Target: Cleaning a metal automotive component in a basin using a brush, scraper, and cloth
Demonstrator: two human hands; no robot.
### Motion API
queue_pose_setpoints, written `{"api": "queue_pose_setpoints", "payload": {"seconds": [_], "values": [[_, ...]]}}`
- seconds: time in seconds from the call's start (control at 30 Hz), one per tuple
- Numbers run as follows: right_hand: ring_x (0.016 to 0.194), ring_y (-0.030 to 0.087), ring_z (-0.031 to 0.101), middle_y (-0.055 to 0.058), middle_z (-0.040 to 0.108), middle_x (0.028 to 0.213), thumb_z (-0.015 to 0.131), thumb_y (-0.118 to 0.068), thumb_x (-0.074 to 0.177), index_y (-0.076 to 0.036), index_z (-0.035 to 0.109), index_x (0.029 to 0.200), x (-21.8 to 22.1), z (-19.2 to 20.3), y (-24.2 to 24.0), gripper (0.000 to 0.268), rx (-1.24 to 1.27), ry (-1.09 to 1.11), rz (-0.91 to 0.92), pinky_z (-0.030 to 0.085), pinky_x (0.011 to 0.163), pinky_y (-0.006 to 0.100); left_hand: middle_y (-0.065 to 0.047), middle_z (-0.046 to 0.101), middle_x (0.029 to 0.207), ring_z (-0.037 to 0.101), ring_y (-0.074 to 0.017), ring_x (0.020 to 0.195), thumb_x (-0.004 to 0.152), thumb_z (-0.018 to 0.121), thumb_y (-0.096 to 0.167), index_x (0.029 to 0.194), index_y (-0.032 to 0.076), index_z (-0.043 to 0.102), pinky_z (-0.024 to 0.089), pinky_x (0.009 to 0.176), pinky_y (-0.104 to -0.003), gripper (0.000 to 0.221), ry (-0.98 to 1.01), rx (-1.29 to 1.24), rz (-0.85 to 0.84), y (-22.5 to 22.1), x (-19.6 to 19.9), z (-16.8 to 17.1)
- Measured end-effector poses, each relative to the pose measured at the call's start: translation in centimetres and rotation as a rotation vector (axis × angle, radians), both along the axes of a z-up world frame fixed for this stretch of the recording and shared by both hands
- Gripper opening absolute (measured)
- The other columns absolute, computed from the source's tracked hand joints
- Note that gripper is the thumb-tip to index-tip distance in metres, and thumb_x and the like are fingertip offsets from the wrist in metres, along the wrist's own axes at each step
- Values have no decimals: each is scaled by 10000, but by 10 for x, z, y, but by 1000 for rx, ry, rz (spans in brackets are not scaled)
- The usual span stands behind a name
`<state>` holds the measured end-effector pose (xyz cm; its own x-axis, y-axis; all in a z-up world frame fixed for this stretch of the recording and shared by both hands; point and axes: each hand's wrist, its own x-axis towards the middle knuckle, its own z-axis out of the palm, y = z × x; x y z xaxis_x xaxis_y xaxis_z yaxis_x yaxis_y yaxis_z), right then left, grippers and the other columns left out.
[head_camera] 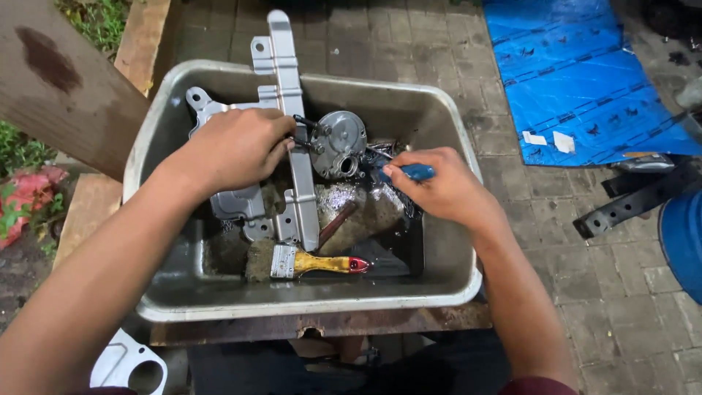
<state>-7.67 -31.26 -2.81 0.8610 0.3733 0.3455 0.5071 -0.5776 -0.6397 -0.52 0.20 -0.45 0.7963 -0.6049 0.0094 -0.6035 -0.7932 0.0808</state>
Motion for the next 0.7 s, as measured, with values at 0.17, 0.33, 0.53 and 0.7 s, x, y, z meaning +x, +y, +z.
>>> {"api": "queue_pose_setpoints", "payload": {"seconds": [0.17,0.33,0.53,0.7], "values": [[823,332,756,130,765,847,710,-129,992,-90,784,992,3,3,1,84,120,-193,-12,575,764,415,-106,748,999,750,-401,903,992,557,212,1107,82,725,608,793,-543,242,4,-32,-6,-3,-9,12],[804,330,757,162,749,787,723,-74,953,-74,776,955,3,-1,3,54,134,-152,7,569,727,440,-112,753,1014,753,-388,908,995,564,200,1126,79,731,612,782,-534,245,-6,-38,-10,-2,-9,11],[698,275,712,170,729,728,675,-79,969,-58,765,918,1,5,2,105,77,-89,28,547,682,441,-132,756,1020,748,-390,909,993,568,194,1157,58,734,607,787,-538,271,16,-54,-9,-3,-11,16],[600,215,648,94,707,681,643,-144,1036,-85,786,966,3,10,0,170,120,-146,11,524,625,334,-132,764,1011,755,-374,890,992,581,174,1161,48,745,612,763,-518,267,9,-52,-10,-3,-13,18]]}}
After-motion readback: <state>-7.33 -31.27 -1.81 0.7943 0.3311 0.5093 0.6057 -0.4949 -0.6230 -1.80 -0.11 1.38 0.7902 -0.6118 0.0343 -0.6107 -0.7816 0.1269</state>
